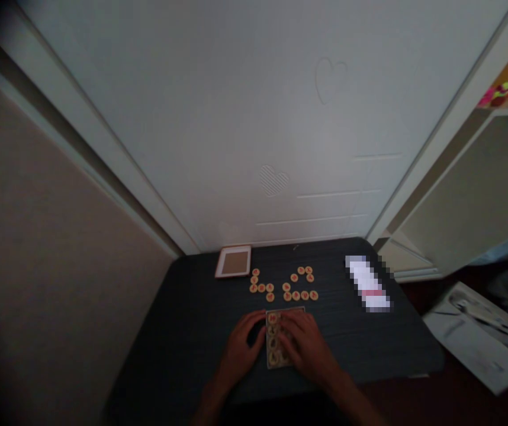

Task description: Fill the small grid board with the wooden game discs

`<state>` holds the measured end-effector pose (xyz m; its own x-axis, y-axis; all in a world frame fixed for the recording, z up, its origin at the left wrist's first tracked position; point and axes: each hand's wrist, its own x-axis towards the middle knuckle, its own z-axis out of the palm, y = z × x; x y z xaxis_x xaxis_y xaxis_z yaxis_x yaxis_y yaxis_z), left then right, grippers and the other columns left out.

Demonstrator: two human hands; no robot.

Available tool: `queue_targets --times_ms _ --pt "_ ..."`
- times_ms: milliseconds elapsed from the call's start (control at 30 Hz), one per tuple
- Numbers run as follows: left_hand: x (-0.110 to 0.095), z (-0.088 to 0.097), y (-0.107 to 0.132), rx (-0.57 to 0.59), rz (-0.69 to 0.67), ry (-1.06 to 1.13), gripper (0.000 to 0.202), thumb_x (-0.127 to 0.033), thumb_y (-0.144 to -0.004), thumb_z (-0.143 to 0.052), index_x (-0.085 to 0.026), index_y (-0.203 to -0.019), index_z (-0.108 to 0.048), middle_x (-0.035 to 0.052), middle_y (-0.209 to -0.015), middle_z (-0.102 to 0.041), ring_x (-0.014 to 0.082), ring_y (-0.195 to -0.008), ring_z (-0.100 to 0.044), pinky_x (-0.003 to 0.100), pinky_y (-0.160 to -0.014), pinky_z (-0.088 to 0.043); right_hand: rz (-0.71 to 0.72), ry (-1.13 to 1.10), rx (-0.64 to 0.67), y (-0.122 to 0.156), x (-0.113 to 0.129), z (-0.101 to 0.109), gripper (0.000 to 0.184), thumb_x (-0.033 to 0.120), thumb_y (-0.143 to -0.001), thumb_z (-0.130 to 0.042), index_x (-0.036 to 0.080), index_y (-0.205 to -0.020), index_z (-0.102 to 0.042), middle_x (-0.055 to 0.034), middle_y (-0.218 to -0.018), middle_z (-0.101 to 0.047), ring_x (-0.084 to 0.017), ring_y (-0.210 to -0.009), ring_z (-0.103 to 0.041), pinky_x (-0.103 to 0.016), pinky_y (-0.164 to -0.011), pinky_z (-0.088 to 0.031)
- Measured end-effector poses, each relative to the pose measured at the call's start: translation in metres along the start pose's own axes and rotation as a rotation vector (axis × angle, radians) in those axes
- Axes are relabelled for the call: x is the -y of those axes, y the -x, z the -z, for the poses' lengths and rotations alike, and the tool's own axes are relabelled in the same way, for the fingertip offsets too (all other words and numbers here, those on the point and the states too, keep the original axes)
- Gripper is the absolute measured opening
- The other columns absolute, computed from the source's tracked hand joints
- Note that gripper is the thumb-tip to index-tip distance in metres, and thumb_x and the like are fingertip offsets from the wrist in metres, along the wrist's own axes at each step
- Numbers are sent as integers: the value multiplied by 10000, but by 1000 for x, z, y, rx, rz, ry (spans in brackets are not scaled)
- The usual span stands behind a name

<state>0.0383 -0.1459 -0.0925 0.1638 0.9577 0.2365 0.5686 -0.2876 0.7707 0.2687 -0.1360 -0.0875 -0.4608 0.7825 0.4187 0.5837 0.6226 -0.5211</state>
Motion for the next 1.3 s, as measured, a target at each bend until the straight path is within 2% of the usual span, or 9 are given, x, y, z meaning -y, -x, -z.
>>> queue_targets --times_ms 133,267,433,567,767,933,1133,1233,1300 --pt "0 -1 0 -29 13 -3 276 -290 -993 -550 -272 -1241 -670 68 -1265 -695 236 -1187 -652 479 -1070 -530 -92 1 -117 12 -17 6 319 286 -993 -548 272 -1296 -644 -105 -1291 -671 -277 -1217 -618 -503 -1034 -536" --pt "-1 -2 0 -18 -22 -56 289 -287 -984 -566 -303 -1246 -687 63 -1321 -661 243 -1211 -639 483 -1068 -535 -132 8 -182 20 -26 12 282 308 -995 -549 267 -1247 -669 -109 -1245 -685 -284 -1189 -629 -524 -1024 -542" --pt "-4 -3 0 10 -89 -138 343 -210 -976 -539 -328 -1255 -700 75 -1385 -618 262 -1209 -639 515 -1051 -542 -123 8 -199 23 -25 10 279 321 -994 -542 276 -1223 -695 -106 -1205 -702 -283 -1153 -649 -513 -992 -566" --pt "-2 -4 1 4 -78 -158 387 -177 -987 -496 -334 -1290 -677 66 -1399 -607 255 -1271 -601 500 -1074 -527 -127 -11 -193 22 -27 7 272 325 -1001 -531 273 -1212 -695 -107 -1200 -700 -285 -1150 -647 -519 -993 -563" --pt "-1 -4 2 -4 -64 -152 375 -199 -1007 -473 -326 -1308 -657 67 -1415 -588 241 -1277 -593 477 -1093 -511 -157 -4 -205 19 -44 17 267 336 -1000 -544 271 -1218 -684 -105 -1226 -686 -283 -1171 -630 -522 -1015 -542" --pt "-2 -3 1 -3 -53 -143 371 -214 -1012 -467 -323 -1320 -643 59 -1408 -595 230 -1278 -597 444 -1094 -515 -225 15 -262 -5 -73 34 271 369 -1004 -535 246 -1195 -681 -107 -1199 -699 -270 -1135 -651 -490 -999 -547" --pt "2 -4 2 -27 -12 -109 348 -235 -1015 -473 -302 -1313 -638 60 -1405 -603 231 -1275 -605 453 -1112 -502 -248 74 -117 -52 -116 49 286 368 -987 -543 210 -1167 -698 -105 -1150 -716 -254 -1063 -678 -450 -963 -554" --pt "3 -5 2 -36 1 -83 343 -241 -1023 -464 -294 -1320 -628 63 -1397 -604 221 -1274 -604 443 -1116 -498 -226 89 -74 -68 -133 48 276 256 -970 -514 189 -1139 -722 -116 -1125 -730 -255 -1040 -685 -457 -971 -545" --pt "2 -5 2 -51 0 -65 338 -244 -1025 -462 -284 -1320 -624 68 -1384 -609 216 -1268 -607 432 -1112 -501 -196 95 -36 -75 -141 46 344 131 -926 -471 189 -1131 -741 -114 -1162 -733 -248 -1086 -678 -449 -1021 -519"
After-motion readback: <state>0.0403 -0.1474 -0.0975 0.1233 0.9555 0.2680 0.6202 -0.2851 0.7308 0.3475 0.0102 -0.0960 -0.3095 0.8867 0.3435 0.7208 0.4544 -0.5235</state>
